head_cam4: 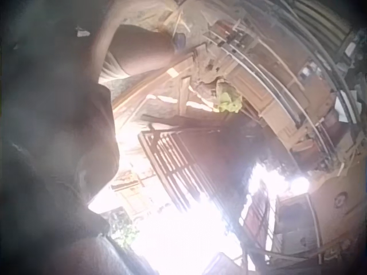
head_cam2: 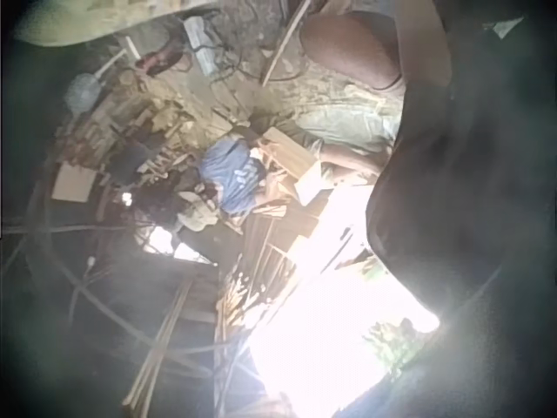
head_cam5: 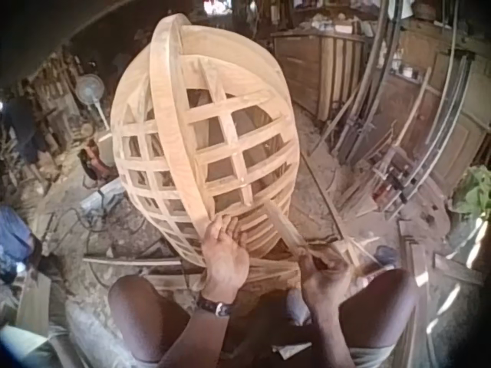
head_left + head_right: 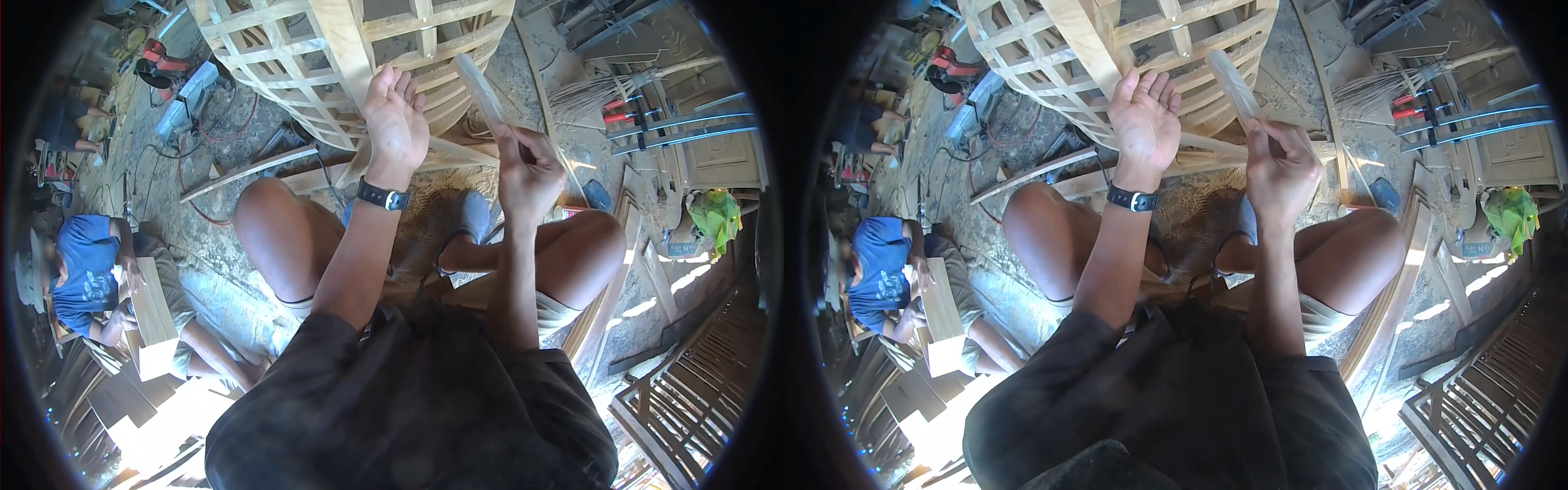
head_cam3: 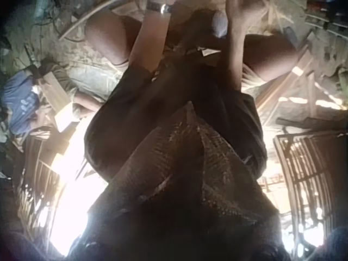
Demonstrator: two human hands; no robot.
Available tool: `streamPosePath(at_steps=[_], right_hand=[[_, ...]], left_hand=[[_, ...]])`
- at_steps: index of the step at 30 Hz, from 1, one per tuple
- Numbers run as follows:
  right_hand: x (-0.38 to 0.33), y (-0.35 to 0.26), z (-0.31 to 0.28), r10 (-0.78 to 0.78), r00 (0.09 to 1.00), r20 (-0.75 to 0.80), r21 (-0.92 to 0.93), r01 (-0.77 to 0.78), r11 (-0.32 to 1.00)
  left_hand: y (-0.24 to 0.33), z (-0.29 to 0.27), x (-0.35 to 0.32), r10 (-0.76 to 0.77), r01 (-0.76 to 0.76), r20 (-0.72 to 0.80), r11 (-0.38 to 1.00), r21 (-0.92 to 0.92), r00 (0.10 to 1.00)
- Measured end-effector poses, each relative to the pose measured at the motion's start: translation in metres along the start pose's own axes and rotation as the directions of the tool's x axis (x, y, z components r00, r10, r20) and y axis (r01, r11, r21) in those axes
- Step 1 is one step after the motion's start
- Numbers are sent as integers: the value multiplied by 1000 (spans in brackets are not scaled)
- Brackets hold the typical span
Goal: The person assembles a curved wooden structure by filing a joint with a rasp, cutting a thin wooden strip with a miter saw, and gluing a small wooden block into the frame.
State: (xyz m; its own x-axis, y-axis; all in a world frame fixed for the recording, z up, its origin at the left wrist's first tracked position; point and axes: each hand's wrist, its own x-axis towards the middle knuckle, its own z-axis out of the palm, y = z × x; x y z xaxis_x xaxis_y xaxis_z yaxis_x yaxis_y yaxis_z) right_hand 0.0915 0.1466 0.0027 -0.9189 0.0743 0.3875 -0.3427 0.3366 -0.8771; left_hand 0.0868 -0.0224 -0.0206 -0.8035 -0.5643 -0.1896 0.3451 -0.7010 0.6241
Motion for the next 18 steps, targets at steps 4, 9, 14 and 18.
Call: streamPosePath(at_steps=[4, 9, 14, 18], right_hand=[[4, -9, -11, 146, 984, 103, 18, -149, 989], [4, -32, -19, 88, 988, 124, 41, -94, 995], [26, -40, 13, -103, 982, 159, -145, 126, 981], [22, -41, 15, -130, 985, 113, -80, 140, 987]], left_hand=[[3, 13, -7, 31, -18, -65, 983, 181, 997], [9, 10, -3, 62, -54, -21, 967, 248, 998], [-1, 15, -2, 75, -74, 2, 980, 185, 997], [3, 8, -1, 117, -117, 7, 977, 178, 993]])
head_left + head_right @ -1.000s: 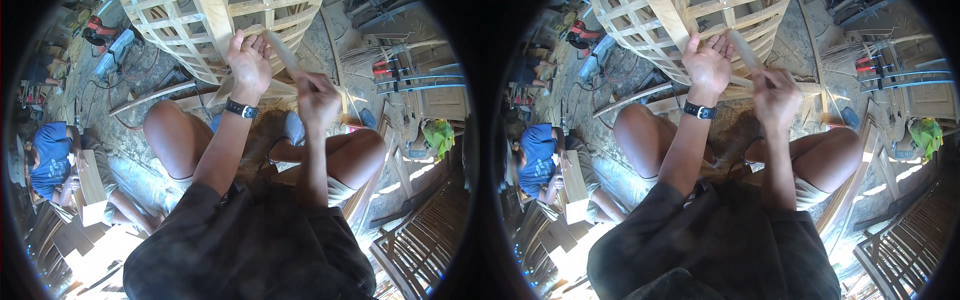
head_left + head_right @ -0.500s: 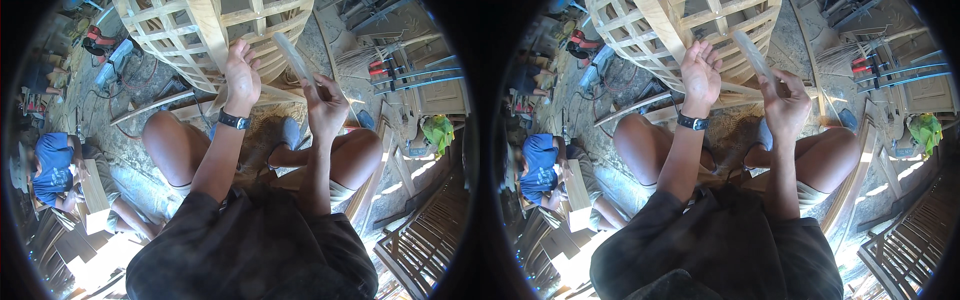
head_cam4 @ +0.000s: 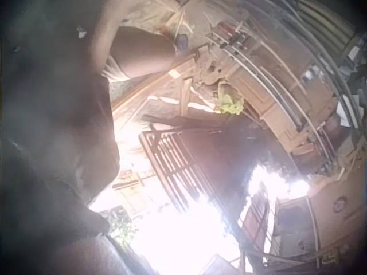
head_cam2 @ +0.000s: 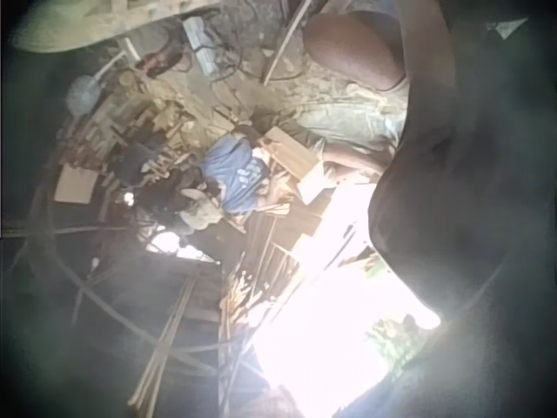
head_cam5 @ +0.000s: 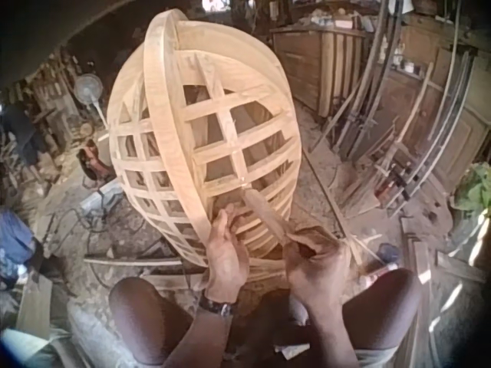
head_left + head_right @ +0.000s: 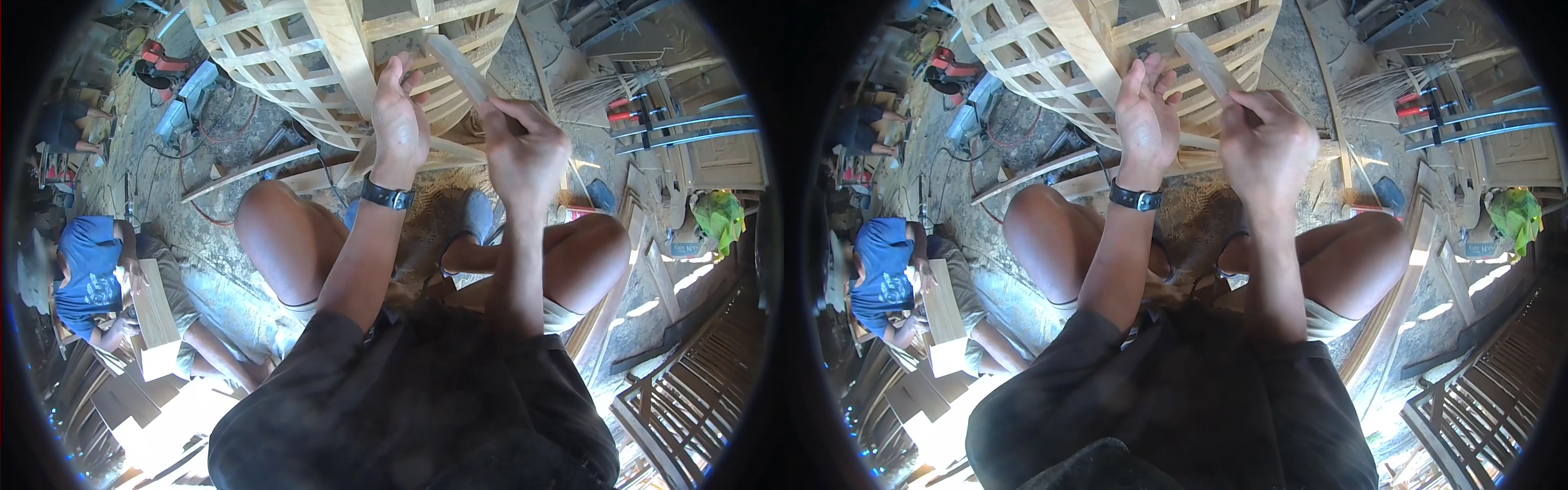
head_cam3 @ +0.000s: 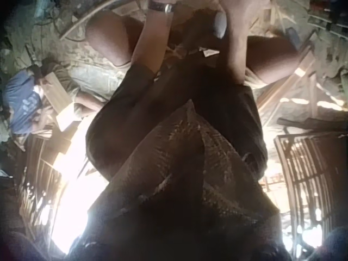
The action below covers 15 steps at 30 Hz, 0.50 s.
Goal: The person assembles a curved wooden structure by filing a joint with a rasp, cutting a thin wooden strip with a miter saw, and gluing a small wooden block into the frame.
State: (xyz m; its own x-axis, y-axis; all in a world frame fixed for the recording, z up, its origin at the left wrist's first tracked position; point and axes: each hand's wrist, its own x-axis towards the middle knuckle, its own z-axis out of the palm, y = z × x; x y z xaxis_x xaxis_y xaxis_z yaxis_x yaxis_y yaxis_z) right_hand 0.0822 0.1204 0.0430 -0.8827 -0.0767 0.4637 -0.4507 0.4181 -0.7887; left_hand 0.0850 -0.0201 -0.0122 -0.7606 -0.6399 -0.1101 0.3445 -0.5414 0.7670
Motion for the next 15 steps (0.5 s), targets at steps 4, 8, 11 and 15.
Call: streamPosePath(at_steps=[4, 8, 11, 15], right_hand=[[3, 5, 3, 96, 995, 10, 36, -96, 995], [1, 18, 4, 112, 993, 39, 62, -114, 992], [-7, 42, -15, 327, 938, 113, 277, -346, 896], [7, 68, -15, 479, 825, 299, 758, -511, 405]], left_hand=[[-1, -1, 1, -1, 1, 49, 1000, -5, 999], [1, 1, 6, 42, -49, 77, 994, 93, 996], [3, -7, -1, 118, -143, 123, 964, 225, 985], [3, 2, 3, 156, -215, 191, 914, 343, 969]])
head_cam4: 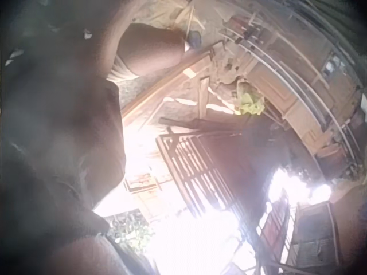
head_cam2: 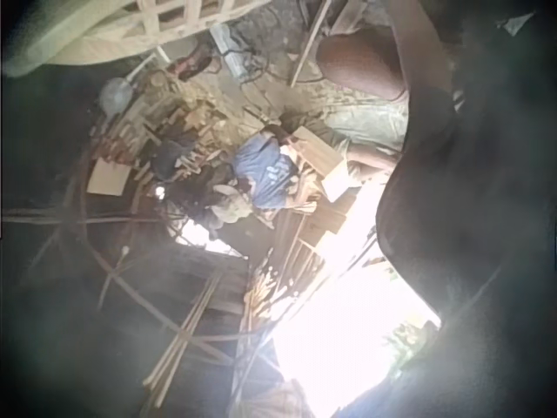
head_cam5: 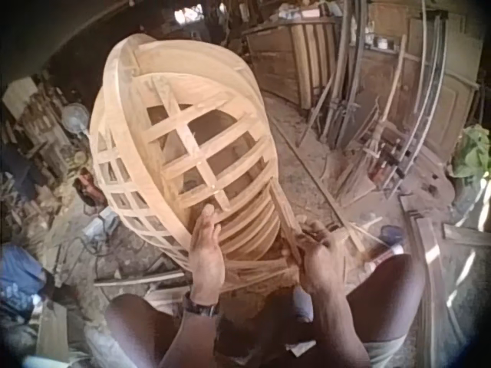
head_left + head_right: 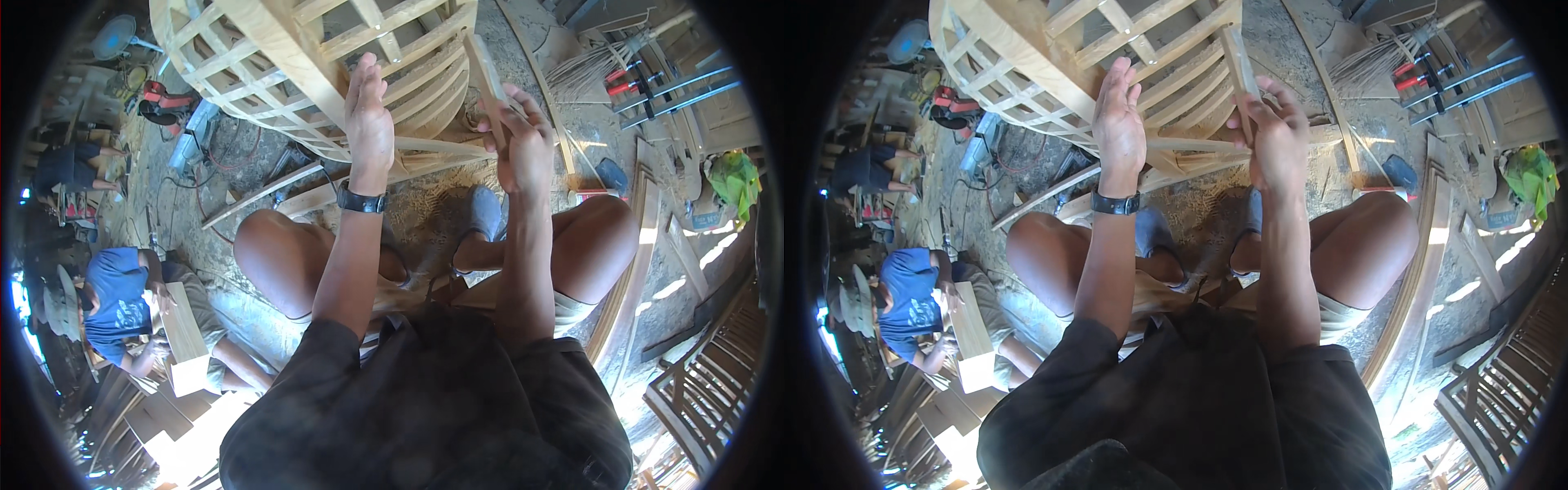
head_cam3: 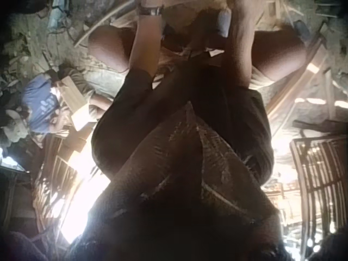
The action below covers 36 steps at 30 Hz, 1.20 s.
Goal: The person assembles a curved wooden structure by filing a joint with a rasp, cutting a thin wooden strip with a miter saw, and gluing a small wooden block into the frame.
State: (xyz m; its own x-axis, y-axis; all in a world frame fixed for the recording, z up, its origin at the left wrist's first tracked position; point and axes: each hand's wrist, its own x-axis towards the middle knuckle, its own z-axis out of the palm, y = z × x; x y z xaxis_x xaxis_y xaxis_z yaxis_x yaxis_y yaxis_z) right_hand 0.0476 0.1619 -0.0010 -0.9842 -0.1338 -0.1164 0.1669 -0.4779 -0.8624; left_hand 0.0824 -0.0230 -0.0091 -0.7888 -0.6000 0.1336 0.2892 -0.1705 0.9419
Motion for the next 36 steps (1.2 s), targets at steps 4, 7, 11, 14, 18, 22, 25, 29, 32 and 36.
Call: streamPosePath(at_steps=[4, 7, 11, 14, 18, 22, 25, 29, 32, 36], right_hand=[[-1, 14, 31, -20, 995, -97, 104, 30, 994], [-8, 28, 50, -152, 966, -207, 24, 161, 987], [-1, 20, 37, -19, 984, 175, -255, 64, 965], [-1, 23, 38, -22, 986, 165, -255, 64, 965], [14, 9, 18, 175, 939, 296, -373, -55, 926], [12, 4, 28, -119, 974, -193, -148, 91, 985], [6, 27, 32, -123, 985, -118, -80, 114, 990], [0, 38, 31, -128, 987, -93, -206, 106, 973], [-7, 38, 25, -71, 997, -36, -227, 61, 972], [-8, 36, 11, -26, 999, -43, -285, 12, 958]], left_hand=[[0, 11, 7, -4, -3, 58, 994, 110, 998], [2, 11, 13, -2, -3, 27, 985, 171, 1000], [-3, 7, 17, 40, -47, 56, 989, 141, 998], [-5, 9, 18, 40, -47, 63, 992, 120, 997], [-7, 7, 19, 48, -51, 26, 989, 136, 998], [-13, 4, 28, 223, -189, -3, 833, 520, 975], [-7, 29, 29, 335, -210, 46, 472, 856, 941], [-27, 43, 47, 711, -346, 33, 301, 889, 702], [-34, 40, 57, 684, -191, -52, 275, 942, 727], [-36, 30, 65, 692, -266, 23, 246, 932, 721]])
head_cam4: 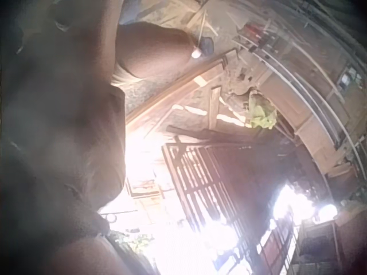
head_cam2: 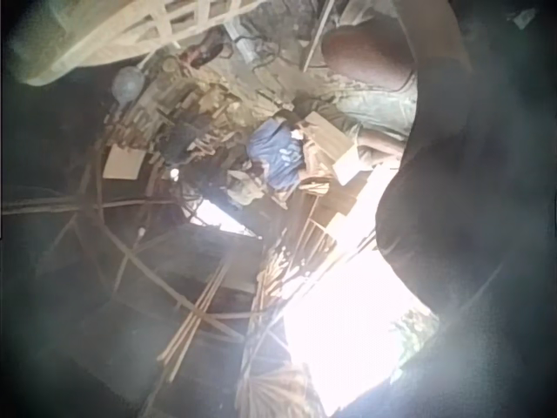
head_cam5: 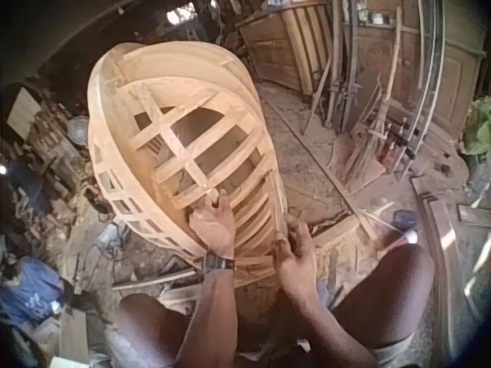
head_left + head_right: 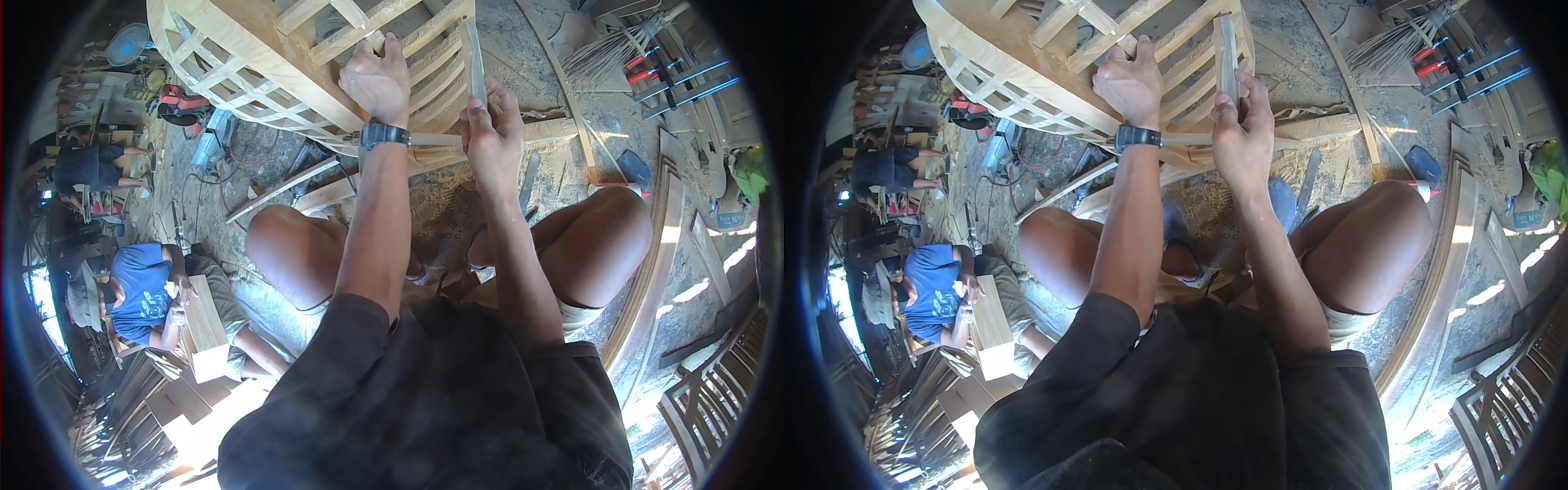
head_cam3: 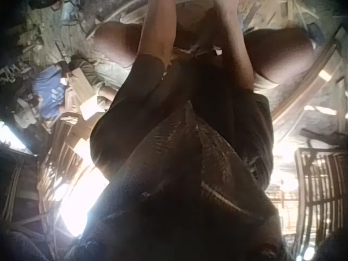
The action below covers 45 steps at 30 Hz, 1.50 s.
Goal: The person assembles a curved wooden structure by filing a joint with a rasp, cutting a thin wooden strip with a miter saw, and gluing a small wooden block into the frame.
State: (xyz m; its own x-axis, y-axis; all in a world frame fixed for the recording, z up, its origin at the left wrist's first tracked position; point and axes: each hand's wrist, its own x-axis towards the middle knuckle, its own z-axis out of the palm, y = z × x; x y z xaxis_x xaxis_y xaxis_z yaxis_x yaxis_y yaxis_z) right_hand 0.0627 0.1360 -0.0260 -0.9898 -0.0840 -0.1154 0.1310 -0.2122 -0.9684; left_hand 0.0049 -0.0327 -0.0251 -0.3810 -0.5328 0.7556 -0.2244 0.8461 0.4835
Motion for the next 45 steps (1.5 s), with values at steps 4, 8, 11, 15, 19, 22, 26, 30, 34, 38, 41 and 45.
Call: streamPosePath(at_steps=[4, 8, 11, 15, 19, 22, 26, 30, 34, 38, 41, 45], right_hand=[[-1, 6, -15, -19, 999, 49, 12, 19, 1000], [-1, 1, -30, -16, 998, 63, 114, 9, 993], [2, -2, -36, -58, 998, 32, 217, 50, 975], [-2, -11, -25, -32, 995, 92, 169, 16, 985], [-5, -18, -3, -14, 977, 212, 118, -11, 993], [2, -21, 4, -37, 962, 272, 40, 27, 999], [3, -46, 3, 17, 965, 261, 141, -55, 989], [-16, -52, 11, -77, 995, 65, 139, 68, 988], [0, 4, 3, -221, 953, 206, -81, 241, 967], [21, 16, 2, -298, 928, 222, -85, 323, 943], [19, 3, 7, -271, 934, 234, -162, 312, 936], [18, -3, 10, -281, 911, 302, -279, 366, 888]], left_hand=[[-13, 1, 5, 93, -82, 86, 989, -125, 992], [-14, -10, 10, 41, -27, 243, 998, -61, 969], [-6, -21, 8, -23, 43, 332, 998, -54, 943], [-3, -28, 8, -13, 120, 275, 919, -375, 961], [-5, -22, 8, -82, 187, 297, 920, -344, 951], [1, -22, 7, -122, 214, 301, 931, -296, 946], [2, -16, 9, -109, 179, 202, 911, -371, 973], [-9, -36, 18, -23, 117, 283, 939, -323, 959], [11, -91, 14, -97, 78, 523, 995, 58, 847], [8, -158, 31, 2, 184, 507, 930, -318, 862], [-20, -176, 37, -82, 312, 514, 870, -381, 854], [-36, -175, 33, -138, 344, 511, 877, -335, 849]])
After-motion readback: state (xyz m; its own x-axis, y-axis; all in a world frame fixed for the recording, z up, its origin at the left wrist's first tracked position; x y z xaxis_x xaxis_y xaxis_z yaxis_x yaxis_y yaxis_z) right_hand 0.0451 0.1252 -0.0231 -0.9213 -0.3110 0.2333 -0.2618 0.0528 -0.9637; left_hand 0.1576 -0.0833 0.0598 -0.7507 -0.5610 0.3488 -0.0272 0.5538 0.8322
